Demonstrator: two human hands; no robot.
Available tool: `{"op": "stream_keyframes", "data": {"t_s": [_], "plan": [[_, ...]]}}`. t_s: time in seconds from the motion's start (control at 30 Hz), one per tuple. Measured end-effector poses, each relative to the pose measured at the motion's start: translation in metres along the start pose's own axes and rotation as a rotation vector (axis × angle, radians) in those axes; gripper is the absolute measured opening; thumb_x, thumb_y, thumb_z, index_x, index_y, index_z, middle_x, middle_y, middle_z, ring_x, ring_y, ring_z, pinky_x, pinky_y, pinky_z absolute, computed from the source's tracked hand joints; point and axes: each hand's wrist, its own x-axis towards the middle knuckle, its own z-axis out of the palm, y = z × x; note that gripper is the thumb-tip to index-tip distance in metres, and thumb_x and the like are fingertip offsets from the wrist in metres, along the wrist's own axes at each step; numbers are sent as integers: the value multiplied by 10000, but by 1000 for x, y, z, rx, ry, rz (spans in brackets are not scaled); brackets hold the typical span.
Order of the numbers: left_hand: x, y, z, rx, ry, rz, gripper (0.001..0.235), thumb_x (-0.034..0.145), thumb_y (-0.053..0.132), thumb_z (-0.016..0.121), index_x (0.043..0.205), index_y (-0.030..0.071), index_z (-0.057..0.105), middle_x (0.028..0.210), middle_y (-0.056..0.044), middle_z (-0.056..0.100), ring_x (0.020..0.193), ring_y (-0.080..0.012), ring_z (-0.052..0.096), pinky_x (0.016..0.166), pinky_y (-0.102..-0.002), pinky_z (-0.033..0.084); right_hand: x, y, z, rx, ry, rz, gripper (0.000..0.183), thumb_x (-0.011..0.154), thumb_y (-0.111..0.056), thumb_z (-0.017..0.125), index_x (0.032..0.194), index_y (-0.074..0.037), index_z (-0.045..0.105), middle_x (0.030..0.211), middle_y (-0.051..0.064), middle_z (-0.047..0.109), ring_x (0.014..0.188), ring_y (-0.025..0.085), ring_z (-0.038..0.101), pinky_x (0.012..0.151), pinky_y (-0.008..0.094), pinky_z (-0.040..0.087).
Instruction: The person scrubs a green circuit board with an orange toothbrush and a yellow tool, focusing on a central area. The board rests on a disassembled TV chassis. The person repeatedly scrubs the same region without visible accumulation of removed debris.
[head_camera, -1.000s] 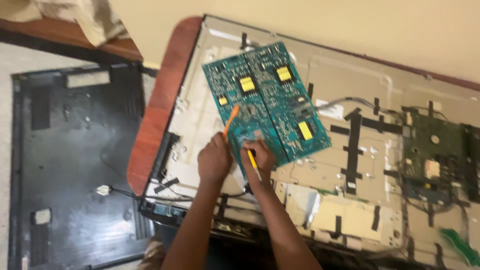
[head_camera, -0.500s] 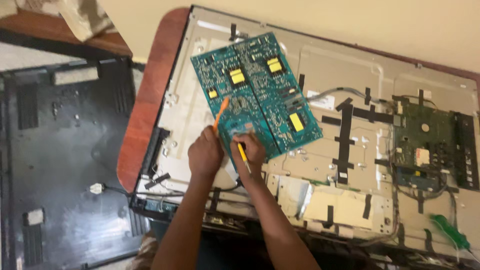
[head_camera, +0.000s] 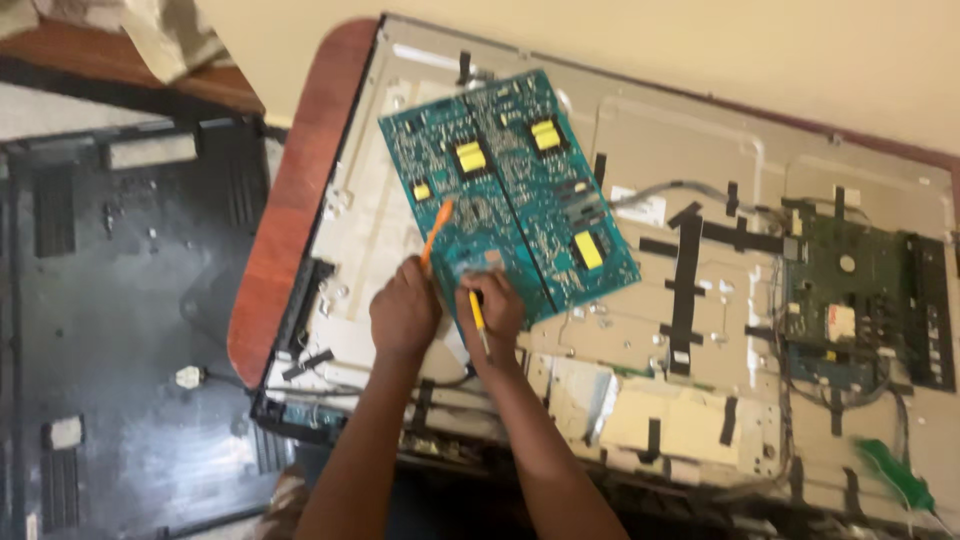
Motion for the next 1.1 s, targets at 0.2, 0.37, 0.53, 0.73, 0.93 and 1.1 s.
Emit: {"op": "stream_keyframes", "data": {"t_s": [0.2,0.37,0.53,0.73,0.93,1.1], "plan": [[2,1,0,-13,84,55,168,998,217,552,1069,65,539,814,-136,661,706,-345,690,589,-475,539,6,1,4,-81,-2,2,123,851,-16,711,967,-41,679,980,144,719,894,317,725,795,372,580],[14,-2,-7,0,62,31,209,973,235,573,1084,59,545,831,-136,669,703,-341,691,585,-467,544,12,-2,9,-17,11,37,107,843,-21,719,935,-28,665,959,144,717,851,299,735,753,353,584],[5,-2,1,-42,42,22,225,957,192,567,1131,51,548,853,-139,673,743,-340,697,629,-471,550,4,0,0,-27,-6,55,104,853,2,724,942,-19,676,941,145,711,840,293,721,753,353,573],[10,-1,-2,-68,16,6,255,930,225,586,1110,48,548,857,-140,679,748,-339,701,632,-470,550,3,-9,1,-35,146,-26,137,869,20,741,991,-28,702,1055,141,705,945,252,726,827,321,585],[10,-2,-5,-70,-17,-6,244,976,248,584,1119,55,545,859,-132,677,735,-332,702,621,-458,552,8,-6,-7,42,65,43,238,839,34,731,1070,-21,728,1112,159,657,949,219,718,816,292,585],[10,-1,-1,-77,19,6,227,967,238,587,1100,58,546,851,-123,680,738,-324,704,624,-462,549,1,-1,-7,22,51,97,223,823,28,753,1034,-46,747,990,104,747,791,193,732,709,277,575]]}}
